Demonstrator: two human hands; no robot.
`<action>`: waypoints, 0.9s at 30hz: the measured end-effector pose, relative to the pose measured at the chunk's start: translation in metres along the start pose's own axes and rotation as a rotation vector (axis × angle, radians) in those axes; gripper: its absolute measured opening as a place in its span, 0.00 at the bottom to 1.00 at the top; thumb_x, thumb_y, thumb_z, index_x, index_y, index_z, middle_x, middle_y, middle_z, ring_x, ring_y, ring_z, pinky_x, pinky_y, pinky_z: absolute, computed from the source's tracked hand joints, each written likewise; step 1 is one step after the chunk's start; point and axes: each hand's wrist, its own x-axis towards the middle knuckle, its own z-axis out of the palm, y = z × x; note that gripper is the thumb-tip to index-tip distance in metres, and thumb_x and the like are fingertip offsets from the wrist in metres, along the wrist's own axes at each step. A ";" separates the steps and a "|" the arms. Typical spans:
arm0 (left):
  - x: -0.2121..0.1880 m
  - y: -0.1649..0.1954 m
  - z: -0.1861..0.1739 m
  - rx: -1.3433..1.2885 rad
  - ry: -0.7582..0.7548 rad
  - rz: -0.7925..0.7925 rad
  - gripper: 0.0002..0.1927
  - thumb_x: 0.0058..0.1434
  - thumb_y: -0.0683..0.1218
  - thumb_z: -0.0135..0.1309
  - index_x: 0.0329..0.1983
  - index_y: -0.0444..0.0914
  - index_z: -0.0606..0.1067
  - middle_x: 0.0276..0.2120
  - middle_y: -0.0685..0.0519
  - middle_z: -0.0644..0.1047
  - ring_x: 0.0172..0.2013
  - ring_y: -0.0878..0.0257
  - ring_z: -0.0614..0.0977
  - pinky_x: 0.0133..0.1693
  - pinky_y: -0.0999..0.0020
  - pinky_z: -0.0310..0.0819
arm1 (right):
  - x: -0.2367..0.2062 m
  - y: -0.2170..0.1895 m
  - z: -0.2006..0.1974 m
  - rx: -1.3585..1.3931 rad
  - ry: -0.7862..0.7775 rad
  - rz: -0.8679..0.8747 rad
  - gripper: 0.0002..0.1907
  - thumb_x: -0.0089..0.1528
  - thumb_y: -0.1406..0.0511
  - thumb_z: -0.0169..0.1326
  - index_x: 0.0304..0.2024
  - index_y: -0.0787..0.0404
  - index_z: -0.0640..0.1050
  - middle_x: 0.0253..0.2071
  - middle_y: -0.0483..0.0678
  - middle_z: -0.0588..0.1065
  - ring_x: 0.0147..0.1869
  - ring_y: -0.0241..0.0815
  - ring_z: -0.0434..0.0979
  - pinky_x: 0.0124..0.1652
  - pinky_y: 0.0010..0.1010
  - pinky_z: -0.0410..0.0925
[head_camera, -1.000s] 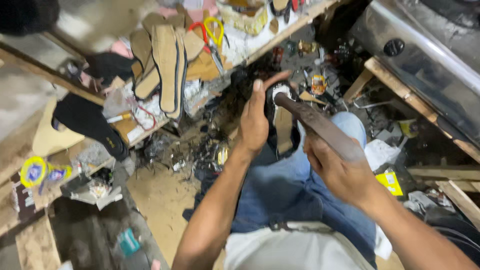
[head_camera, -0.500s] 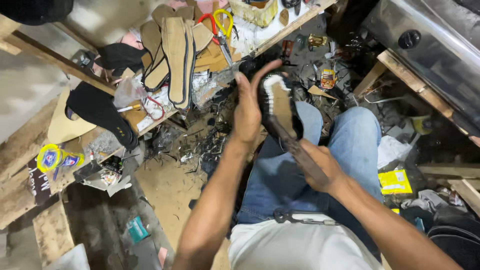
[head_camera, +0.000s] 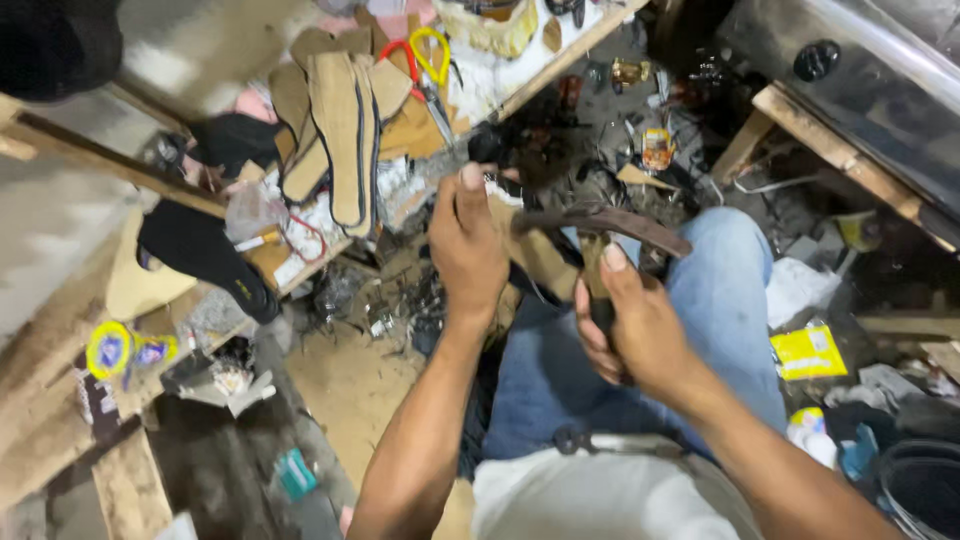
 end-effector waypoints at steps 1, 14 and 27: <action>0.005 -0.003 -0.001 0.000 -0.007 -0.039 0.25 0.77 0.57 0.40 0.48 0.33 0.78 0.32 0.47 0.77 0.34 0.59 0.75 0.41 0.65 0.72 | -0.002 -0.005 0.000 -0.044 0.025 -0.004 0.30 0.70 0.41 0.38 0.34 0.59 0.71 0.17 0.45 0.66 0.14 0.39 0.64 0.16 0.33 0.63; 0.005 -0.005 -0.012 -0.131 -0.024 0.017 0.29 0.79 0.60 0.34 0.48 0.31 0.74 0.40 0.48 0.83 0.39 0.61 0.80 0.46 0.67 0.74 | -0.003 0.009 0.008 -0.029 0.072 -0.050 0.29 0.69 0.44 0.33 0.36 0.61 0.70 0.19 0.46 0.66 0.17 0.37 0.63 0.18 0.32 0.61; -0.019 0.001 -0.004 -0.174 -0.196 0.235 0.31 0.80 0.63 0.30 0.52 0.34 0.74 0.49 0.46 0.82 0.50 0.60 0.85 0.54 0.66 0.79 | -0.026 -0.014 -0.007 -0.417 -0.129 -0.377 0.29 0.70 0.45 0.31 0.34 0.61 0.70 0.21 0.45 0.66 0.22 0.34 0.63 0.23 0.27 0.59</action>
